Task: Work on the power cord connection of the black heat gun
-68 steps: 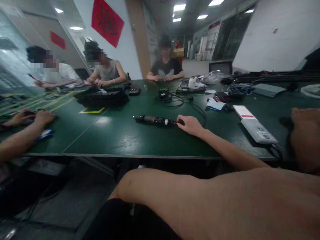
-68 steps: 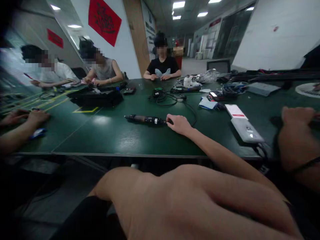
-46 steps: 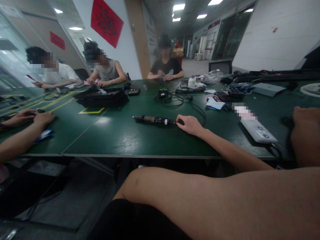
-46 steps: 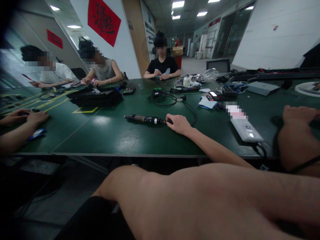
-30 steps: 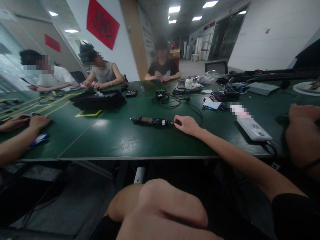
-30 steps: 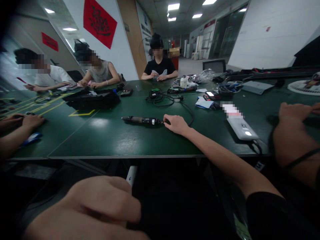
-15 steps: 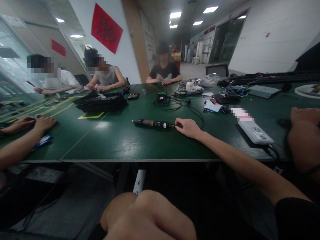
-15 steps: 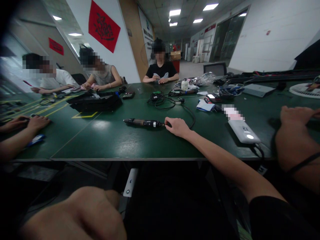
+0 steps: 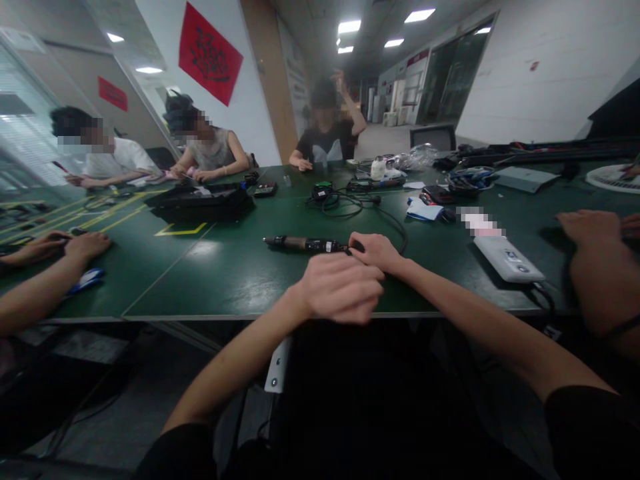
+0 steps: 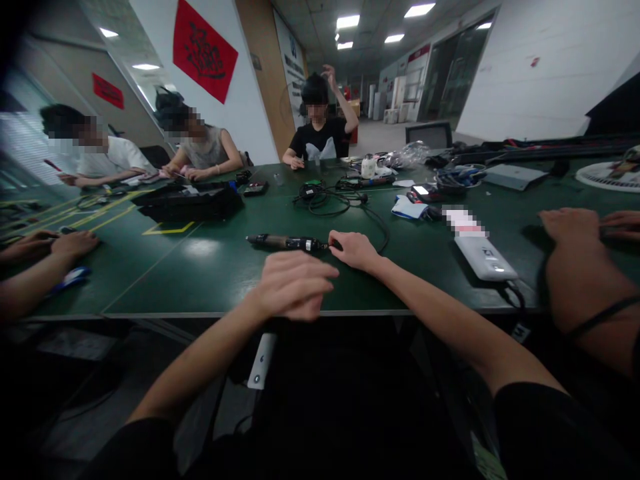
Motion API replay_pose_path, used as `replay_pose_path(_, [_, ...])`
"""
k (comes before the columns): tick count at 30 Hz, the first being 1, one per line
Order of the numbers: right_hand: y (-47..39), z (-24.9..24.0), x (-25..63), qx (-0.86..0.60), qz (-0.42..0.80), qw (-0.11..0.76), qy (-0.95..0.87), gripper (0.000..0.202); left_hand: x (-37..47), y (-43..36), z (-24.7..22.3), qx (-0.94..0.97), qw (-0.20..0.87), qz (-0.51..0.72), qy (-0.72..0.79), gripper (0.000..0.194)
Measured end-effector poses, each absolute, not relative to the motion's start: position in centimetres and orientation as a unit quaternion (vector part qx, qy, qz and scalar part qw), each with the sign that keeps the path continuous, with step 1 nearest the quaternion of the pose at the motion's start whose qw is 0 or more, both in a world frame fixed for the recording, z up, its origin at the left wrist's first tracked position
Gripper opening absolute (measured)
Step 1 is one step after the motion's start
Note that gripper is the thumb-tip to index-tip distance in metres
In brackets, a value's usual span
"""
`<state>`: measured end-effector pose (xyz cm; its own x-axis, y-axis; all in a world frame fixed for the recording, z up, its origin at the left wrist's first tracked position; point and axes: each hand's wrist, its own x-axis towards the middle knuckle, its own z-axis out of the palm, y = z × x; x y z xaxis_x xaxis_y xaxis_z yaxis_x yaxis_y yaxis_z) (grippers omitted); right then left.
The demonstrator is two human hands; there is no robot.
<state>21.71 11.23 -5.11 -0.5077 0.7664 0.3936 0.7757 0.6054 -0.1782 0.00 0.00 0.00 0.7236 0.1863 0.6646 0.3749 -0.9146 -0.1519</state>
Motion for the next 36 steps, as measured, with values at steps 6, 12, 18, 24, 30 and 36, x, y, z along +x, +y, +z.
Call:
replay_pose_path(6, [11.3, -5.2, 21.7, -0.448, -0.017, 0.220, -0.866, 0.014, -1.6, 11.6, -1.5, -0.919, 0.118, -0.243, -0.286, 0.045])
replay_pose_path(12, [11.4, -5.3, 21.6, -0.451, -0.023, 0.215, -0.866, 0.014, -2.4, 13.4, -4.9, -0.925, 0.094, -0.207, -0.305, 0.035])
replay_pose_path(18, [11.5, -5.4, 21.6, -0.453, -0.024, 0.213, -0.866, 0.014, -2.4, 13.2, -5.4, -0.932, 0.074, -0.175, -0.308, 0.025])
replay_pose_path(24, [11.0, -5.1, 21.5, -0.452, -0.033, 0.212, -0.866, 0.013, -1.8, 13.4, -5.8, -0.919, 0.081, -0.184, -0.340, 0.019])
replay_pose_path(30, [10.9, -5.0, 21.4, -0.453, -0.033, 0.210, -0.866, 0.014, -1.8, 13.5, -5.9, -0.921, 0.079, -0.179, -0.338, 0.022])
replay_pose_path(36, [11.2, -5.2, 21.4, -0.459, -0.032, 0.209, -0.863, 0.015, -1.7, 13.8, -6.2, -0.914, 0.080, -0.188, -0.350, 0.017])
